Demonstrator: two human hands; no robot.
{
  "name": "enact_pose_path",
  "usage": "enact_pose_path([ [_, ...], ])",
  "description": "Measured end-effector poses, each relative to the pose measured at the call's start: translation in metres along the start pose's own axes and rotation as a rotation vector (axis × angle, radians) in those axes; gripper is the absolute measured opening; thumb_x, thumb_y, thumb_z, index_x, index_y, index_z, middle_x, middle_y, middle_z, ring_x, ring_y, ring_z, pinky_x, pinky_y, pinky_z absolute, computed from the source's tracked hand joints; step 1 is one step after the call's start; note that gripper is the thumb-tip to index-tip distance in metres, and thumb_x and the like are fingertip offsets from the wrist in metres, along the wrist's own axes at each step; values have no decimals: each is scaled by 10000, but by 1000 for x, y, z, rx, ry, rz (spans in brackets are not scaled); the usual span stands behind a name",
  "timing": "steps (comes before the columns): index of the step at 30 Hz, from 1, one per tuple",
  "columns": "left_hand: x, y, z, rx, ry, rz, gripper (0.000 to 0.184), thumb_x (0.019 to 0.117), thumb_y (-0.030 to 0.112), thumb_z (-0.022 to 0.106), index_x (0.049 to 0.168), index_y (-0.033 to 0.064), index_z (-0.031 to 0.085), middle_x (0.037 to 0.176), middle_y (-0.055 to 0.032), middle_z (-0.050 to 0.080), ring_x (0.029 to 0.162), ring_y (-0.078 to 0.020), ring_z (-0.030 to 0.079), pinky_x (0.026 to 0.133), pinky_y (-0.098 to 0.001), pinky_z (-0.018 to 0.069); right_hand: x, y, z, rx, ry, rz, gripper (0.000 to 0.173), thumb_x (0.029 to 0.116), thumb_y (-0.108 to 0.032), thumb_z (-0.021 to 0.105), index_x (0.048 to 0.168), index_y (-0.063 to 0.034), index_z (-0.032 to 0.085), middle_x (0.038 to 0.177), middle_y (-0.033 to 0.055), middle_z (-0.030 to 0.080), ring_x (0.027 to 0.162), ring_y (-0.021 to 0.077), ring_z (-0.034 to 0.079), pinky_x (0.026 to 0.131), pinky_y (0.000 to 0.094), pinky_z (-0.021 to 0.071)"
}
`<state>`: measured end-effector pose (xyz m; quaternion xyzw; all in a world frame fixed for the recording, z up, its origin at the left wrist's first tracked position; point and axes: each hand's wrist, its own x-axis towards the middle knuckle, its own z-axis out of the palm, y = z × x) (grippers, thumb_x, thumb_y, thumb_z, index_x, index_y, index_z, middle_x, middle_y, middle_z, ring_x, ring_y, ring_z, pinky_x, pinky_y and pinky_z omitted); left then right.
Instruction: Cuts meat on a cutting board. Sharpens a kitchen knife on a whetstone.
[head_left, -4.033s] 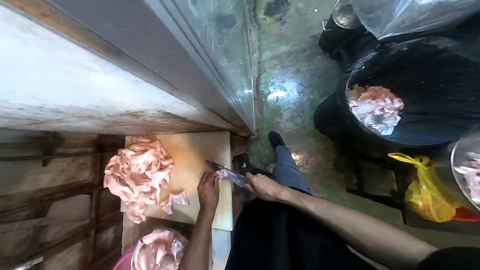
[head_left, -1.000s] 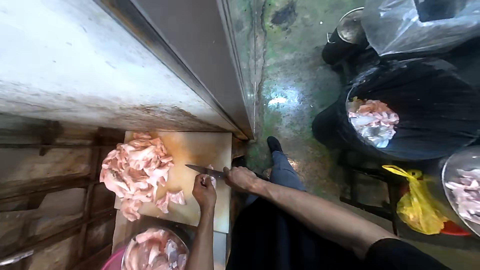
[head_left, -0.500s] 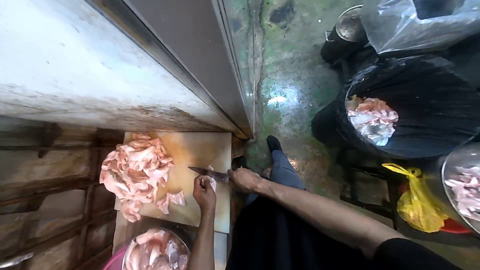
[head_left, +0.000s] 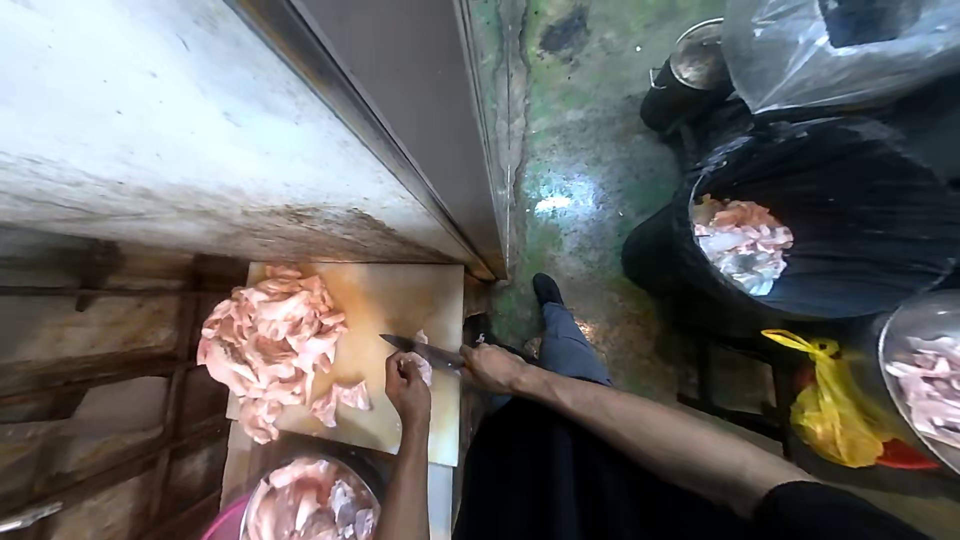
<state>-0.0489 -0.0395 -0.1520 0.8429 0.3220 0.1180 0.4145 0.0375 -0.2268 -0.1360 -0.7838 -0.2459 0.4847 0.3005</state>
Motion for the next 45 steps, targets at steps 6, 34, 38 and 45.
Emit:
enact_pose_path([
  [6,-4,-4,3,2,18,21,167,1010,51,548,1108,-39,648,894,-112,667,784,-149,661,745,-334,584,-36,42,3,-56,-45,-18,403,1066,-381,454,1221,-28,573,983,227,670,951,426,688,804,613,546],
  [34,9,66,-20,755,-413,-323,351,1060,322,518,1266,105,701,1220,-145,717,1157,-321,675,995,-551,518,-26,23,1,-57,50,19,400,1058,-406,450,1240,-72,574,1006,190,684,975,390,699,815,587,561],
  [38,-7,52,-17,641,-298,-190,309,1056,281,559,1203,47,696,1115,-164,732,1050,-322,709,944,-542,549,-31,15,-3,-47,68,10,402,1073,-406,442,1266,-75,563,1010,195,684,984,392,699,831,585,559],
  [45,-11,42,-15,584,-181,-181,239,1037,203,575,1120,36,724,1026,-158,749,980,-319,729,893,-552,566,-23,-4,6,-101,14,62,395,1076,-390,428,1322,-105,548,1080,210,694,1024,430,694,831,624,552],
])
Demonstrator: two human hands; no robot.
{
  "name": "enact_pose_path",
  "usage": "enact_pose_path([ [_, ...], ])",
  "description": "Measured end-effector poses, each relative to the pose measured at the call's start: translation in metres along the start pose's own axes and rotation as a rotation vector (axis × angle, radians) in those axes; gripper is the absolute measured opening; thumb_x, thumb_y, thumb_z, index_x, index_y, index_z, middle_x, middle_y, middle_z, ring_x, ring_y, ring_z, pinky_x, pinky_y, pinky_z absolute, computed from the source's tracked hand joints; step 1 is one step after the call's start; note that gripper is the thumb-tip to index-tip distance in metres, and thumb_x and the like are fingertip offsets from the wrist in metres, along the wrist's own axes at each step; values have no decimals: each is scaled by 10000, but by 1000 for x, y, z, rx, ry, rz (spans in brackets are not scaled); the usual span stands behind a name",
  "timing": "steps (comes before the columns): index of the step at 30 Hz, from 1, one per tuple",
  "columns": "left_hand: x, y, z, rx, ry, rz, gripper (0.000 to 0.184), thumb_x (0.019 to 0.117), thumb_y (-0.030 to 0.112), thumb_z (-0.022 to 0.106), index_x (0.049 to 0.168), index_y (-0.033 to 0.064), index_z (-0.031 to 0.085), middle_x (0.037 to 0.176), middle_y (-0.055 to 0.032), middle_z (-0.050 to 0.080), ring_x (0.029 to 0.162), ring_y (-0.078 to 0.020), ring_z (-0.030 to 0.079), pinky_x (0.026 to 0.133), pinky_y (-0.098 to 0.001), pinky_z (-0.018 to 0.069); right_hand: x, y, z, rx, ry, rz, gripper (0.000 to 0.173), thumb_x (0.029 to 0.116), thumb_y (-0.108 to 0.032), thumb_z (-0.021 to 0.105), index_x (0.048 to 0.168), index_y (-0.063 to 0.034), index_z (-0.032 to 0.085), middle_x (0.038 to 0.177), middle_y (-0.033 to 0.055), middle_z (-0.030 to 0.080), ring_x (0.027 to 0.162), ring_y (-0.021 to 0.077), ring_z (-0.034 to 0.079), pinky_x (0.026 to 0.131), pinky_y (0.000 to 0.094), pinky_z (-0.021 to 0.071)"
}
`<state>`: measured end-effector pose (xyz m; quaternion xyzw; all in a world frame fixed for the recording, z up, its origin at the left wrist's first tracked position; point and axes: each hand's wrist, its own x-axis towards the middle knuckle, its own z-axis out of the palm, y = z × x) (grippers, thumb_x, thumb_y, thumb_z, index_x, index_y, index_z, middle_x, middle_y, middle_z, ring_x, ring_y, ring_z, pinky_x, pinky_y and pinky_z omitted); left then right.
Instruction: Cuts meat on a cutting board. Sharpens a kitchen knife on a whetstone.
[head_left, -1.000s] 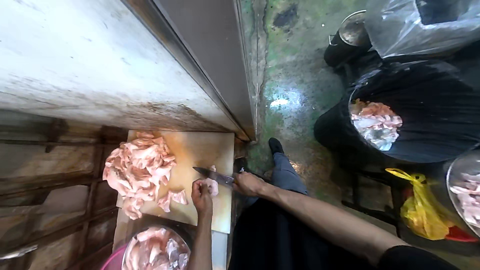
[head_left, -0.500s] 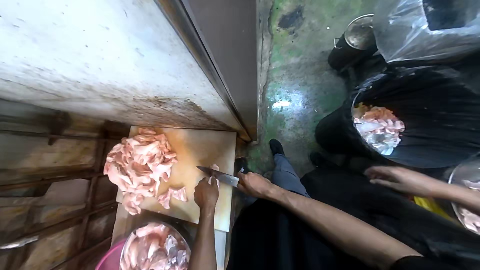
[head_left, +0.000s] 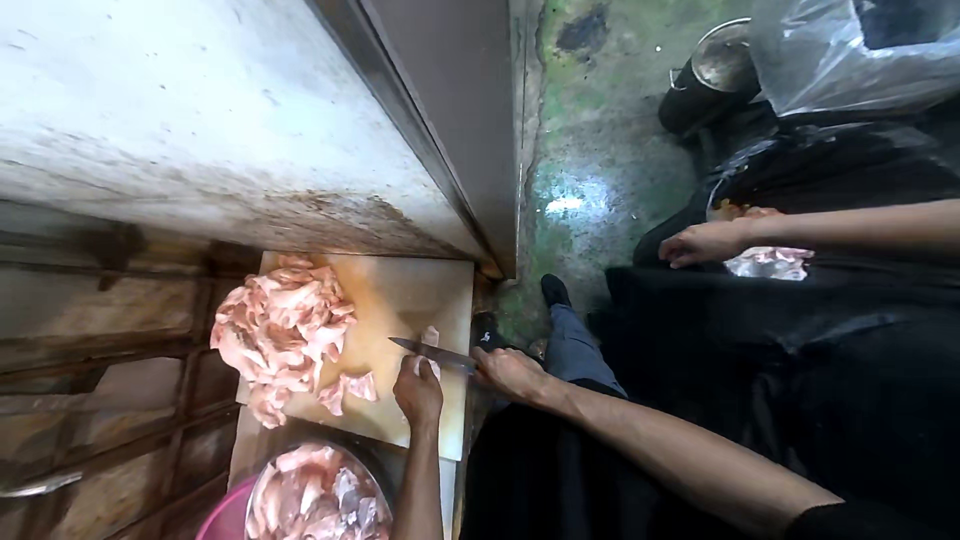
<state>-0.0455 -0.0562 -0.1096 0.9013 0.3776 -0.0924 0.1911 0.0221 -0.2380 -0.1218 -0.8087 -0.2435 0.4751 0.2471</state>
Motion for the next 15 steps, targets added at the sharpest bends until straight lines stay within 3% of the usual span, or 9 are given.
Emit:
enact_pose_path([
  [4,-3,0,6,1,58,76,185,1005,143,597,1061,30,732,1011,-151,746,967,-310,728,883,-540,573,-16,23,2,-33,-11,-22,398,1073,-393,415,1263,-73,556,1019,218,684,978,432,695,802,616,550],
  [7,-6,-4,7,-11,75,129,193,994,111,604,1099,23,739,1060,-163,750,994,-308,731,919,-532,570,1,-4,-7,-40,-19,-2,382,1074,-371,439,1328,-114,562,1083,208,699,1023,428,694,835,625,550],
  [11,-4,-12,8,-39,77,148,227,987,100,602,1152,10,730,1104,-181,743,1030,-323,725,944,-535,564,27,-25,-8,-91,43,-54,314,1058,-336,466,1255,-128,593,1046,167,705,989,389,702,792,598,562],
  [15,-3,-11,10,-62,74,145,220,993,122,609,1136,-7,718,1074,-191,732,993,-332,723,905,-542,572,1,9,-15,-183,37,-20,368,1079,-374,439,1335,-142,567,1055,184,708,993,409,702,819,604,560],
])
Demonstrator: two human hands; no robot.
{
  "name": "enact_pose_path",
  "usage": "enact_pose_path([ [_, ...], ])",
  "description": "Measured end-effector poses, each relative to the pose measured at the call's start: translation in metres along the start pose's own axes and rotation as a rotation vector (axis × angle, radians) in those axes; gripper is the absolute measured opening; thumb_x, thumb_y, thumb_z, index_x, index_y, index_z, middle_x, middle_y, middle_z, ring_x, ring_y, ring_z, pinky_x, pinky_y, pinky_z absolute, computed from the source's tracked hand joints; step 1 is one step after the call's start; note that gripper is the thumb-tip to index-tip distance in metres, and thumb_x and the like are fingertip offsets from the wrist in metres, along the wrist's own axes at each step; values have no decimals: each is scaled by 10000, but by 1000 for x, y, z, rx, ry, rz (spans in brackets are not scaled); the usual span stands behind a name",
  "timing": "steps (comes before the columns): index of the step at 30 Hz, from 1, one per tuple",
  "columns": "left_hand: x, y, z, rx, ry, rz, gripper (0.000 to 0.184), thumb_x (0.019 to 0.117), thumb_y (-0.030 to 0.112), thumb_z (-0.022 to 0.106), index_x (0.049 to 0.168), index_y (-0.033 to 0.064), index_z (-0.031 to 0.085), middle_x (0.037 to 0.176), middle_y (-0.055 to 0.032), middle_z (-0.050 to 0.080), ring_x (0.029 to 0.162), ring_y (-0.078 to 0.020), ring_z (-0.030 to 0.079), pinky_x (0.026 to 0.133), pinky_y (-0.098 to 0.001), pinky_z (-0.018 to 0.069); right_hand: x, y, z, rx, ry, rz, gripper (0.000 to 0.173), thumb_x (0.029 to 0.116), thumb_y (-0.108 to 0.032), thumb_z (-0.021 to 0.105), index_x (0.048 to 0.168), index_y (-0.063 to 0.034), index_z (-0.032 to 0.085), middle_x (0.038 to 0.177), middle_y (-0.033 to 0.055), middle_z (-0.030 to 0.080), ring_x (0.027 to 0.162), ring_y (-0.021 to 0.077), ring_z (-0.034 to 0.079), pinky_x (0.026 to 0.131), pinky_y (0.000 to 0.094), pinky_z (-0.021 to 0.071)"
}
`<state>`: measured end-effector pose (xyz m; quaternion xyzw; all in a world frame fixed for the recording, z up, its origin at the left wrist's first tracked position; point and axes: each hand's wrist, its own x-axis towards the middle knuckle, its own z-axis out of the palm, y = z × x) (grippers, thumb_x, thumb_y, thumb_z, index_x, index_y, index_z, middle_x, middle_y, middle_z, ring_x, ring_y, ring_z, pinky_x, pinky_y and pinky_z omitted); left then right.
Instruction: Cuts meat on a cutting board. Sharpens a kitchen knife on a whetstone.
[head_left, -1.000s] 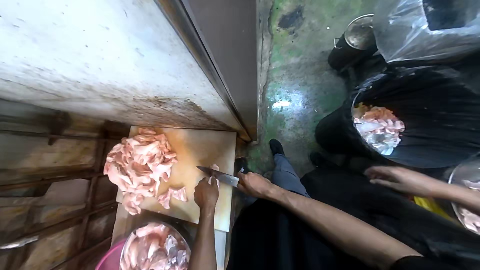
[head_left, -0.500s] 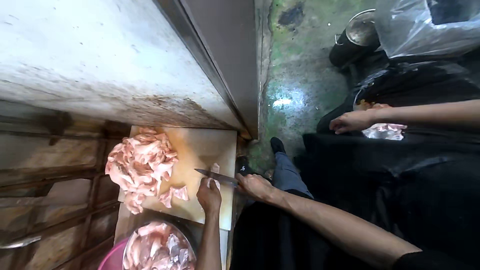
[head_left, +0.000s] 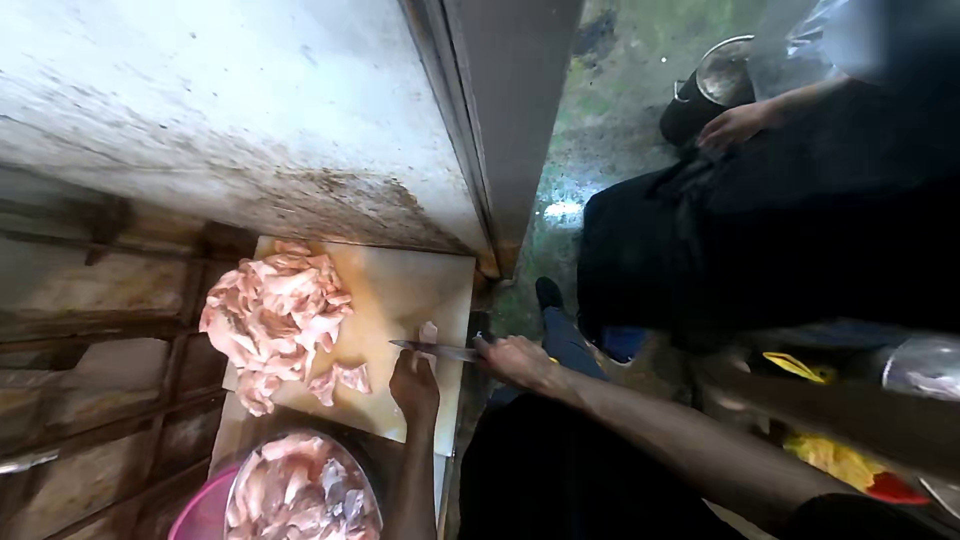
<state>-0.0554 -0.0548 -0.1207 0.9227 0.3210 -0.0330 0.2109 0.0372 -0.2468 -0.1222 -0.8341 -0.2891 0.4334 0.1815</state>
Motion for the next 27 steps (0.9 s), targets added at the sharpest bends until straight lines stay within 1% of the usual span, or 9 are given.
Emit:
enact_pose_path([
  [3,-3,1,2,-31,13,-23,196,991,137,625,1083,-4,727,1029,-178,740,963,-326,728,886,-543,577,-15,12,0,4,-34,3,370,1069,-365,451,1309,-111,574,1021,198,706,965,414,706,800,603,560],
  [7,-5,-1,1,-47,0,-23,172,994,141,619,1042,21,733,990,-147,740,936,-294,725,874,-535,577,11,-21,2,88,-31,12,356,1070,-375,465,1317,-157,600,1086,172,713,1016,400,700,844,610,558],
  [10,-6,-9,3,-70,54,26,141,972,115,641,994,28,750,957,-130,742,903,-278,726,855,-530,585,28,-35,11,112,-6,-5,350,1061,-376,453,1298,-160,592,1059,166,711,995,393,704,805,608,562],
  [14,-9,-13,10,-119,141,6,128,955,97,655,994,2,731,890,-145,732,823,-283,724,795,-528,589,-3,6,19,27,3,-28,354,1073,-366,441,1291,-121,573,1014,186,708,957,412,710,795,605,565],
  [16,-10,-13,13,-153,152,25,120,941,87,656,985,6,733,883,-130,732,812,-267,723,787,-517,592,-17,22,17,5,-47,4,377,1076,-382,425,1291,-103,560,1016,200,702,972,423,704,809,606,558],
  [21,-15,-19,13,-194,104,78,145,935,86,655,1027,20,746,960,-129,749,869,-250,732,831,-503,598,14,-26,9,80,-52,-5,358,1073,-367,456,1296,-116,580,1065,187,703,1014,406,698,831,606,559],
  [24,-17,-30,15,-385,126,60,145,932,49,623,1021,0,726,944,-97,743,847,-167,728,814,-399,621,25,-37,11,87,-34,-25,326,1059,-348,459,1260,-123,582,1047,175,698,997,393,699,802,600,561],
  [25,-16,-34,17,-493,146,28,125,935,36,602,987,-20,701,899,-93,732,797,-154,734,771,-373,645,19,-30,12,76,-45,-31,333,1063,-347,460,1281,-122,575,1056,186,696,999,406,697,809,609,560],
  [27,-15,-36,21,-710,182,-72,98,945,13,572,935,-53,645,819,-109,703,721,-177,733,708,-380,663,-5,2,15,25,-62,-33,366,1064,-366,455,1308,-116,561,1048,211,696,990,437,696,810,631,555],
])
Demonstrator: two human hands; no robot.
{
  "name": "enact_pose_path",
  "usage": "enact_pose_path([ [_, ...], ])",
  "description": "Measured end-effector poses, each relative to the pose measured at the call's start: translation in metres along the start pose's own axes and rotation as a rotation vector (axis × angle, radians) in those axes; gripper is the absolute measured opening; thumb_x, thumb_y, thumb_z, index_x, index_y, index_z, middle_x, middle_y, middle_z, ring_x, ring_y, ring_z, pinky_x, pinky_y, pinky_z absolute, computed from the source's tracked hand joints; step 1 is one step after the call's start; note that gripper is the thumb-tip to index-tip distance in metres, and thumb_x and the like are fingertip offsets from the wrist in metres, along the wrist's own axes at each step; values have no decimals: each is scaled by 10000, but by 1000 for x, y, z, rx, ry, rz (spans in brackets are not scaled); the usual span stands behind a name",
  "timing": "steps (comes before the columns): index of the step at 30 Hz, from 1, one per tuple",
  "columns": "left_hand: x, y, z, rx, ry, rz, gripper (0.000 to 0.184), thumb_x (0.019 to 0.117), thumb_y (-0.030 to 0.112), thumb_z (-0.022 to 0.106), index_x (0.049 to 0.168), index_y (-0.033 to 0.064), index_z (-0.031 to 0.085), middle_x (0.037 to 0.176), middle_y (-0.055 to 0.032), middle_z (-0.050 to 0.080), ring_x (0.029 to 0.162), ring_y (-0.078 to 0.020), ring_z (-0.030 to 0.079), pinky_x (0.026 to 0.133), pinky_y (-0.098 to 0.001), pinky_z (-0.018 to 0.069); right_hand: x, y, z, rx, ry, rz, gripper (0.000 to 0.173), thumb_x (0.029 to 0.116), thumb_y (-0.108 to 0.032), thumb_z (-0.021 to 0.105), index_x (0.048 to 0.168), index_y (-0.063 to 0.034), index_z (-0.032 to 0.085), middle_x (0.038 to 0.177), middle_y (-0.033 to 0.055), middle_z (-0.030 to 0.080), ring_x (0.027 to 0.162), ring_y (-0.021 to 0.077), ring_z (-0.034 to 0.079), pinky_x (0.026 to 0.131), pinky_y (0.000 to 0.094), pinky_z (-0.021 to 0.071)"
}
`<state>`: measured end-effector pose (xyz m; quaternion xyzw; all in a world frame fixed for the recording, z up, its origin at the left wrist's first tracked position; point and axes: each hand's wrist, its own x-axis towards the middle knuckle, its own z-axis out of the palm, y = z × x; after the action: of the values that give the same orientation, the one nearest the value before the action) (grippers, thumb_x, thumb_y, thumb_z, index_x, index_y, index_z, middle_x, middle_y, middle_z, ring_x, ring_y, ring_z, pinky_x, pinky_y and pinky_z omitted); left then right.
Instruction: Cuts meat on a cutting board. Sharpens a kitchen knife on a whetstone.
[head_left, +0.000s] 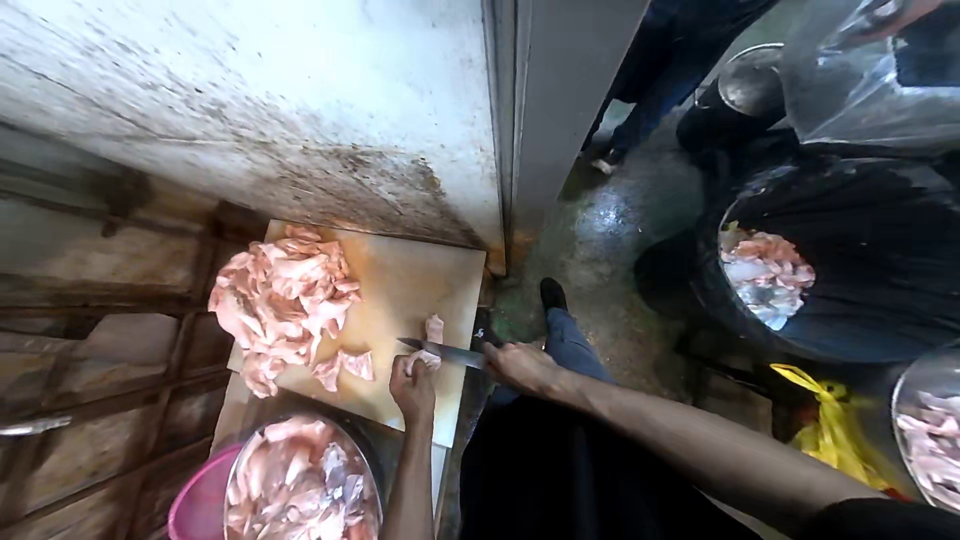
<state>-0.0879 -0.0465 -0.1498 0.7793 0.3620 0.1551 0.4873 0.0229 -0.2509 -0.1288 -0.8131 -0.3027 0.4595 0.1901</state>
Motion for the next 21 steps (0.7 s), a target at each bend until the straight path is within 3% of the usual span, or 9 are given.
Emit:
enact_pose_path([
  [2,-2,1,1,-127,57,-78,65,928,-4,575,887,-44,604,758,-102,667,676,-191,708,671,-380,647,-30,37,2,-40,-30,5,387,1062,-386,451,1309,-110,559,1042,223,692,991,449,691,815,641,547],
  [4,-3,2,-4,-107,70,-121,54,905,6,589,931,-40,601,764,-103,656,677,-192,695,665,-379,635,-54,63,0,-46,-39,12,400,1062,-405,447,1278,-93,576,981,227,687,949,451,694,789,643,544],
  [7,-3,6,-16,52,-1,-140,315,942,26,572,1252,-19,594,905,-121,706,700,-178,698,652,-370,617,-63,71,-4,-5,18,48,404,1068,-422,425,1234,-90,582,934,194,683,914,406,702,788,592,558],
  [8,-4,7,-18,78,-33,-125,346,962,27,544,1301,-6,601,944,-115,712,680,-164,697,630,-352,620,-59,66,-5,10,40,55,403,1069,-422,421,1239,-95,585,933,182,685,911,392,705,790,577,563],
  [10,-6,6,-19,80,-103,-92,318,991,31,482,1241,2,676,1058,-121,715,689,-151,691,642,-332,620,-48,51,-6,40,62,54,399,1071,-419,426,1226,-87,585,944,181,685,921,389,704,797,572,564],
  [12,-4,11,-16,107,-117,-98,289,1001,71,465,1142,0,707,1038,-128,701,699,-164,692,651,-340,625,-34,29,-4,68,53,57,400,1073,-415,432,1231,-77,579,975,193,686,955,399,700,818,582,559],
  [14,-1,20,-11,252,-85,-119,228,1043,173,564,1072,-3,706,952,-125,692,736,-179,701,698,-370,633,-23,8,0,79,47,64,405,1075,-419,425,1251,-84,570,986,196,689,964,404,702,816,586,560],
  [17,2,28,-1,494,-52,-122,270,947,272,746,961,10,684,915,-125,697,862,-233,695,827,-452,587,-8,-10,8,51,58,42,396,1079,-412,419,1266,-95,566,986,189,701,954,404,710,807,591,565],
  [21,0,29,4,575,-8,-138,210,917,219,756,922,25,675,897,-119,686,852,-250,679,806,-474,567,-1,-17,7,-26,41,56,382,1080,-385,405,1302,-114,558,1026,190,708,976,411,709,812,596,561],
])
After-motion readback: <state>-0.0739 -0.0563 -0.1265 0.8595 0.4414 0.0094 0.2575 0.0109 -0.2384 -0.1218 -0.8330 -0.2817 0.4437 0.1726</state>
